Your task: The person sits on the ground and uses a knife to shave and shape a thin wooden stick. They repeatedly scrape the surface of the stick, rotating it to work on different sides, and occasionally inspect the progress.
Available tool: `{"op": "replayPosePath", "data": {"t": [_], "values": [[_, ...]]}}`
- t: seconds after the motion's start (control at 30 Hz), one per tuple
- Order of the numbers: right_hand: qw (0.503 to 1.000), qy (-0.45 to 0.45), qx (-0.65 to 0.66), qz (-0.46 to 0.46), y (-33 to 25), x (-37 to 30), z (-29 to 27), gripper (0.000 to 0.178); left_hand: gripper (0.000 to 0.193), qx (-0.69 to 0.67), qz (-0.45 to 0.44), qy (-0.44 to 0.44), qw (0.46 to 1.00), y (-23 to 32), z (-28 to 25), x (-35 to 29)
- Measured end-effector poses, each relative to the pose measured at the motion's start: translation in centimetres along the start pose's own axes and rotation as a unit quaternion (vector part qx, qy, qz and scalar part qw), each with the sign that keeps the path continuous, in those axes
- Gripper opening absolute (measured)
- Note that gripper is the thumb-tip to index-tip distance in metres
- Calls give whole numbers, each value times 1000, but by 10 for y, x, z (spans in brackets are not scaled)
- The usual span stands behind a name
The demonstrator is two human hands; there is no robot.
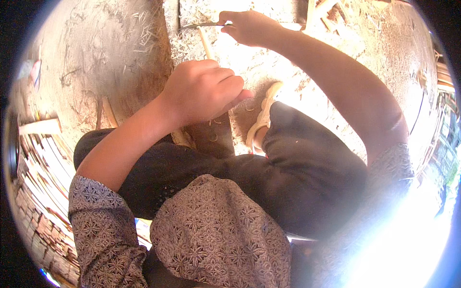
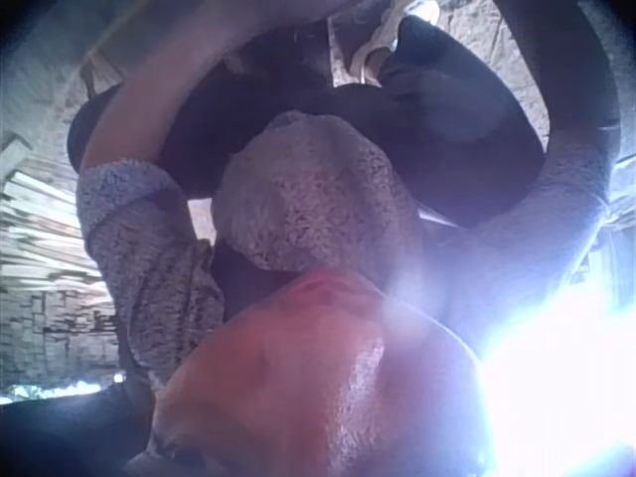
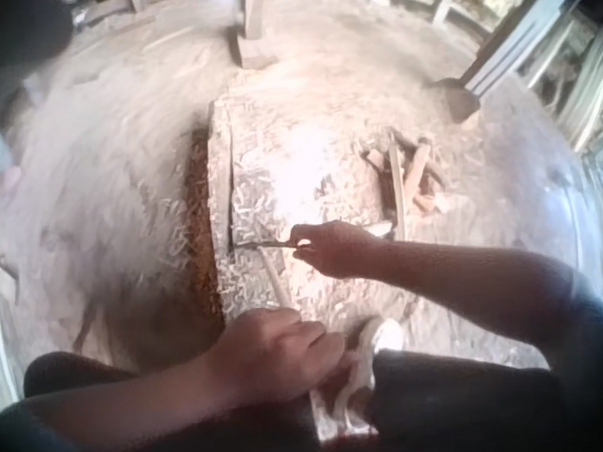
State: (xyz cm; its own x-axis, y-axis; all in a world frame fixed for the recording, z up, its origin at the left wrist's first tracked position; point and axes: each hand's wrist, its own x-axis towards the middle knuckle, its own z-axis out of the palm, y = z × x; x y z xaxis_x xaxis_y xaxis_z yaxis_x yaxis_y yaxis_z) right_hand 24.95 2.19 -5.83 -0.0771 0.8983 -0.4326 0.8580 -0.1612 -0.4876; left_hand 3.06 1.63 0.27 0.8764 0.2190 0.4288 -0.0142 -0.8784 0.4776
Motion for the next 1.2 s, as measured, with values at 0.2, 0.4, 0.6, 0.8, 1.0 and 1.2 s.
{"op": "replayPosePath", "data": {"t": [0.2, 0.4, 0.6, 0.8, 1.0, 1.2], "values": [[993, -43, 83, 76, -17, -55, -29, 29, 32, -33, -14, -19, 999, -5, -6, -8], [989, -78, 122, 40, -34, -94, -38, 25, 32, -37, -27, 22, 999, -4, -8, -8], [999, -5, 22, 36, -9, -1, 4, 26, 33, -31, -11, -23, 999, -4, -3, -7], [995, -33, 85, 30, -17, -25, -15, 28, 32, -25, -27, 24, 999, -6, -9, -9], [985, -102, 121, 68, -35, -94, -48, 30, 29, -67, -44, 5, 997, -9, -12, -12], [999, -25, 41, -13, -17, -47, -21, 26, 28, -51, -18, -15, 998, -10, -7, -9]]}}
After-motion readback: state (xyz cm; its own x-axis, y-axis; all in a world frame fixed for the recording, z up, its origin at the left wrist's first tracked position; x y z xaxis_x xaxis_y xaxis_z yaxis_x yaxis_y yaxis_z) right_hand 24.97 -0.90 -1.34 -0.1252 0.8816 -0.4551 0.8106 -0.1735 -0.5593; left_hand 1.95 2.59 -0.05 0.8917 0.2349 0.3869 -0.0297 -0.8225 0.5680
